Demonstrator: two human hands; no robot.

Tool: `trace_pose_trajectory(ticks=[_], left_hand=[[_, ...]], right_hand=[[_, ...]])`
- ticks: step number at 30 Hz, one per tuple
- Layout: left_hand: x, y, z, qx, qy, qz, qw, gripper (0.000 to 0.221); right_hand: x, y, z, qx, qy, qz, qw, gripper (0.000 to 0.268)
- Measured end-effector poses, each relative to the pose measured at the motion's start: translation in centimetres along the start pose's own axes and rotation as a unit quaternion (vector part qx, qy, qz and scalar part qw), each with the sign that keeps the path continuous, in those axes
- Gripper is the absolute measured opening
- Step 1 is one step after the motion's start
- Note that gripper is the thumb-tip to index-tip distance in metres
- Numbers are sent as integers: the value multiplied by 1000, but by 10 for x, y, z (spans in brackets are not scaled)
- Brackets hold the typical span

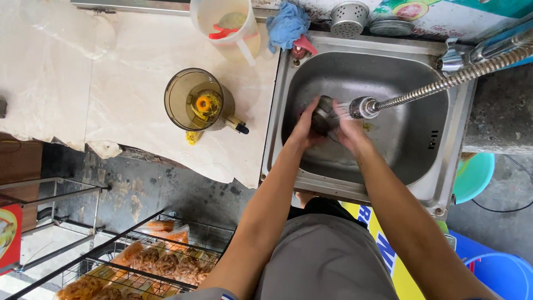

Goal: Washing and scrubbing various components of a disassembled juicer in a sink.

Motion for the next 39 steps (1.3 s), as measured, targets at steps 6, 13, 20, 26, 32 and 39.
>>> trace_pose_trajectory(ticks=[6, 13, 20, 26, 32, 39], left_hand=[[-1, 7, -9, 31, -136, -174, 975, 99], [-32, -27, 5, 86, -121, -106, 983, 94], [-60, -49, 26, 48, -44, -80, 995, 81], [-32, -14, 0, 181, -48, -147, 971, 66], [-33, -16, -6, 196, -98, -140, 966, 73], [-13, -8, 6, -5, -74, -87, 993, 79]], right_hand=[[-35, 12, 8, 62, 166, -67, 982, 37], [-12, 27, 16, 71, 145, 27, 987, 36], [12, 37, 28, 61, 100, 39, 992, 32], [11, 41, 25, 77, 127, 30, 988, 28], [12, 43, 28, 72, 105, 28, 992, 33], [-2, 38, 27, 34, 136, 16, 990, 37]])
Point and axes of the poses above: each hand's wrist, its own y-axis away from the middle knuckle, its own x-axis out of the palm, z = x × y, the point moved 5 cm from there along -y, towards the middle knuckle, and after that the axes turned 15 degrees about z, right-handed, at the moved point
